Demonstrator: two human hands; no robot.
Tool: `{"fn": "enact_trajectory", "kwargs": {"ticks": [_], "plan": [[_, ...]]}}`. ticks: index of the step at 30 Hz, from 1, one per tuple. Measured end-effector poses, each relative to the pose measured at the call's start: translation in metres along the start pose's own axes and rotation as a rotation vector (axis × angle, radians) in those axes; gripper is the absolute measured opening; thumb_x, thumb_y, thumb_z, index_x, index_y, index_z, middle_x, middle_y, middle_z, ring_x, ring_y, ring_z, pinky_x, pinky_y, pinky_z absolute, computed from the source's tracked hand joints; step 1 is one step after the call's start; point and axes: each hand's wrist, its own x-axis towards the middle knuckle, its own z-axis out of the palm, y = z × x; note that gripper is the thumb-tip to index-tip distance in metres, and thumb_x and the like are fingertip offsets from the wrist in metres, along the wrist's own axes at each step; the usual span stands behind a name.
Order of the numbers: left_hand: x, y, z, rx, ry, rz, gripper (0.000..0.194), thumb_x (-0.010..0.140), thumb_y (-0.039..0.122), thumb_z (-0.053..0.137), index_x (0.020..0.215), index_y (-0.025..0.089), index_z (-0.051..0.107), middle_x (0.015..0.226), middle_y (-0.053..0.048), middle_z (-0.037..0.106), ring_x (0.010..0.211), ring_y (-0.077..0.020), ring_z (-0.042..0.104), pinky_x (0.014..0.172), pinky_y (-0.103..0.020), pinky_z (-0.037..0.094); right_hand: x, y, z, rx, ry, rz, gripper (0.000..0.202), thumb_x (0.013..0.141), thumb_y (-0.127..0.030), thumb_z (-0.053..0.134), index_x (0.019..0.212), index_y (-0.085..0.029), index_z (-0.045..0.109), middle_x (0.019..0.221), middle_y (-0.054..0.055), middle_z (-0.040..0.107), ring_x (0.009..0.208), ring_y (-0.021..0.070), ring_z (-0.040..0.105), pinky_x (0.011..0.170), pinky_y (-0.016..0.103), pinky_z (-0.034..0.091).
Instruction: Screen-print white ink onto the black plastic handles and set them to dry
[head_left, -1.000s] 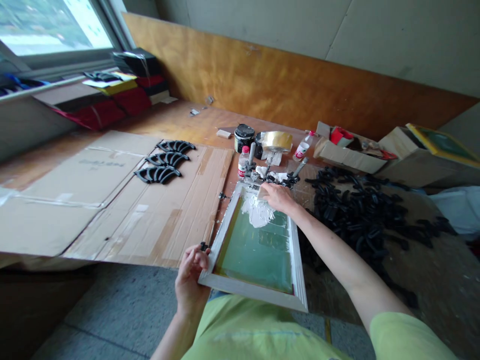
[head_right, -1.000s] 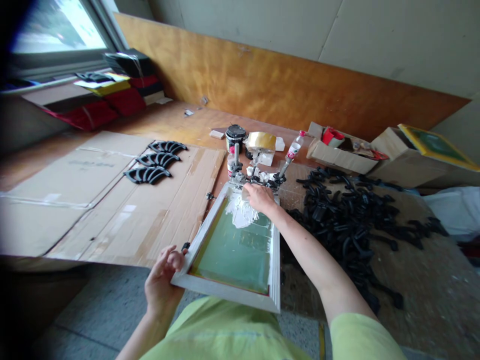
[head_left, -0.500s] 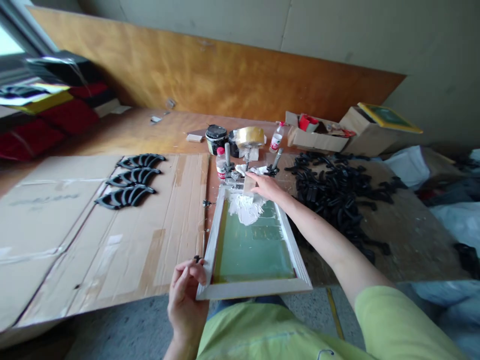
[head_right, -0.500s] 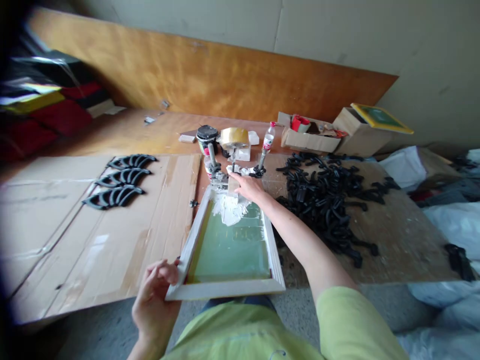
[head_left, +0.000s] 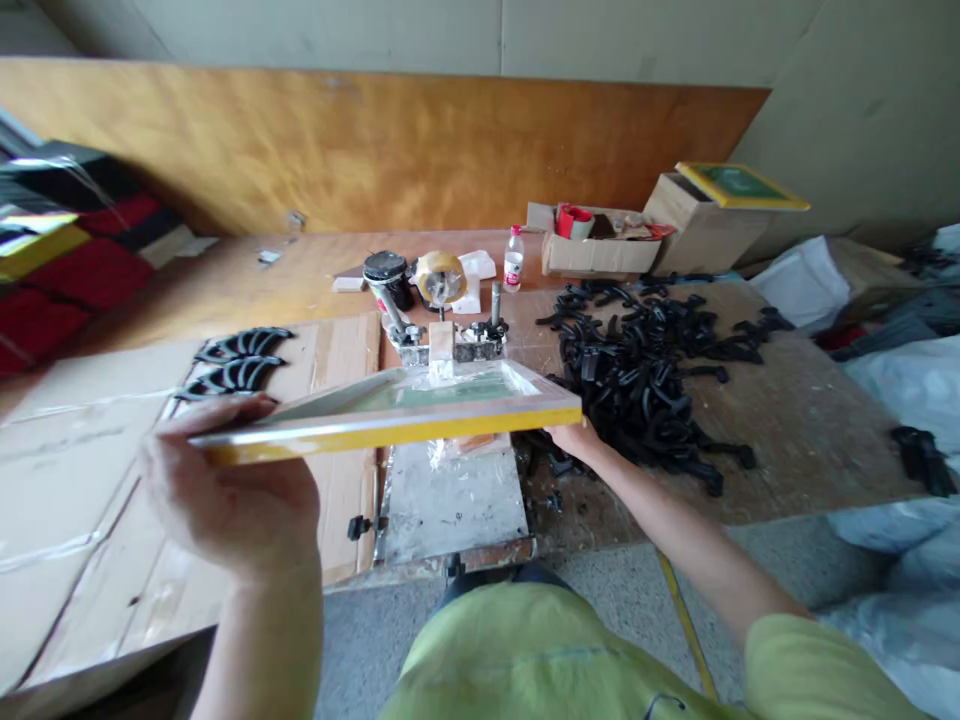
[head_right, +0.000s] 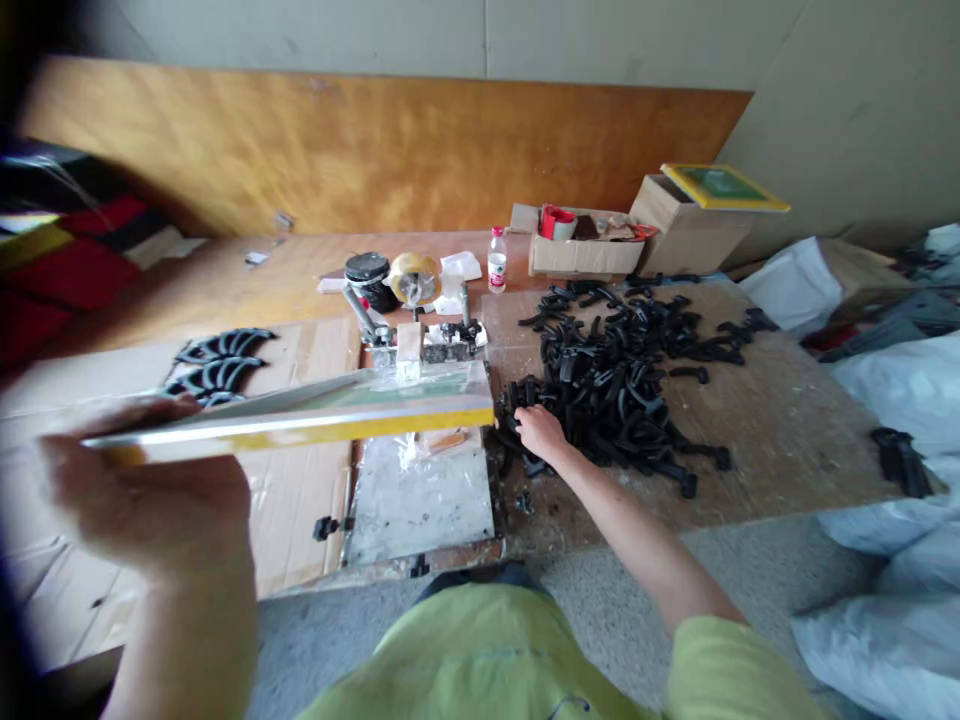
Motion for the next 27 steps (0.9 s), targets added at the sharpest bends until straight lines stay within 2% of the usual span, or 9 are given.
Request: {"fn": "enact_trajectory", "kwargs": {"ticks": [3, 6, 8, 10, 13, 17, 22, 25, 27], "plan": [[0.012, -0.003, 0.018, -0.112, 0.000, 0.022, 0.030, 0.080, 0.042, 0.056, 0.071, 0.013, 0.060, 0.063, 0.000, 0.059, 0.058, -0.0131, 0.055, 0.067, -0.034, 0.046, 0.008, -0.003, 0.024, 0.004, -0.018, 0.017, 0.039, 0.080, -0.019, 0.065, 0.118, -0.020, 0.059, 0.096, 0.009, 0.071, 0.095, 0.0216, 0.064, 0.075, 0.028, 0.045], [0.016, 0.000, 0.020, -0.090, -0.072, -0.047, 0.030, 0.089, 0.035, 0.046, 0.070, 0.017, 0.061, 0.065, 0.001, 0.061, 0.062, -0.0113, 0.058, 0.072, -0.032, 0.047, 0.015, 0.005, 0.026, 0.092, 0.013, 0.115, 0.040, 0.080, -0.024, 0.066, 0.119, -0.023, 0.058, 0.099, 0.007, 0.071, 0.092, 0.0211, 0.065, 0.071, 0.028, 0.045], [0.016, 0.003, 0.015, -0.064, -0.117, -0.094, 0.038, 0.095, 0.037, 0.037, 0.070, 0.021, 0.060, 0.068, 0.002, 0.063, 0.067, -0.0106, 0.059, 0.076, -0.032, 0.048, 0.016, 0.007, 0.021, 0.196, 0.089, 0.119, 0.033, 0.081, -0.028, 0.067, 0.113, -0.025, 0.062, 0.102, 0.004, 0.070, 0.093, 0.0197, 0.064, 0.073, 0.027, 0.044], [0.019, 0.003, 0.009, -0.092, -0.170, -0.148, 0.043, 0.097, 0.045, 0.033, 0.072, 0.022, 0.061, 0.072, 0.002, 0.064, 0.072, -0.0108, 0.061, 0.079, -0.032, 0.048, 0.017, -0.004, 0.017, 0.260, 0.196, -0.026, 0.029, 0.082, -0.029, 0.067, 0.111, -0.027, 0.065, 0.103, 0.003, 0.070, 0.095, 0.0188, 0.062, 0.079, 0.028, 0.043], [0.027, -0.003, 0.001, -0.128, -0.228, -0.287, 0.045, 0.095, 0.050, 0.036, 0.074, 0.021, 0.063, 0.074, 0.000, 0.064, 0.075, -0.0112, 0.062, 0.082, -0.032, 0.049, 0.021, -0.044, 0.019, 0.233, 0.303, -0.350, 0.024, 0.084, -0.026, 0.066, 0.108, -0.028, 0.069, 0.102, 0.002, 0.071, 0.098, 0.0195, 0.057, 0.087, 0.032, 0.039], [0.040, -0.019, 0.000, -0.097, -0.248, -0.451, 0.032, 0.086, 0.048, 0.054, 0.073, 0.020, 0.063, 0.074, -0.001, 0.066, 0.073, -0.0127, 0.063, 0.082, -0.031, 0.051, 0.030, -0.100, 0.033, 0.130, 0.238, -0.588, 0.021, 0.088, -0.023, 0.061, 0.106, -0.024, 0.070, 0.100, 0.003, 0.070, 0.097, 0.0194, 0.054, 0.087, 0.032, 0.038], [0.041, -0.033, 0.000, -0.073, -0.322, -0.524, 0.021, 0.079, 0.040, 0.061, 0.072, 0.020, 0.062, 0.080, -0.003, 0.069, 0.083, -0.0166, 0.065, 0.090, -0.035, 0.049, 0.026, -0.128, 0.044, 0.032, 0.245, -0.559, 0.026, 0.092, -0.023, 0.051, 0.112, -0.023, 0.068, 0.102, 0.006, 0.067, 0.105, 0.0220, 0.052, 0.090, 0.033, 0.039], [0.031, -0.033, -0.015, -0.126, -0.347, -0.580, 0.017, 0.075, 0.038, 0.064, 0.076, 0.021, 0.064, 0.087, -0.002, 0.071, 0.093, -0.0178, 0.065, 0.095, -0.038, 0.047, 0.017, -0.118, 0.035, 0.045, 0.232, -0.509, 0.034, 0.092, -0.021, 0.049, 0.124, -0.026, 0.061, 0.112, 0.007, 0.065, 0.111, 0.0240, 0.051, 0.097, 0.038, 0.038], [0.018, -0.030, -0.037, -0.128, -0.355, -0.623, 0.021, 0.072, 0.041, 0.068, 0.081, 0.023, 0.066, 0.098, -0.003, 0.071, 0.099, -0.0197, 0.064, 0.095, -0.040, 0.047, 0.013, -0.097, 0.022, 0.087, 0.181, -0.396, 0.039, 0.091, -0.019, 0.048, 0.127, -0.026, 0.059, 0.117, 0.008, 0.064, 0.115, 0.0253, 0.051, 0.099, 0.041, 0.038]]}}
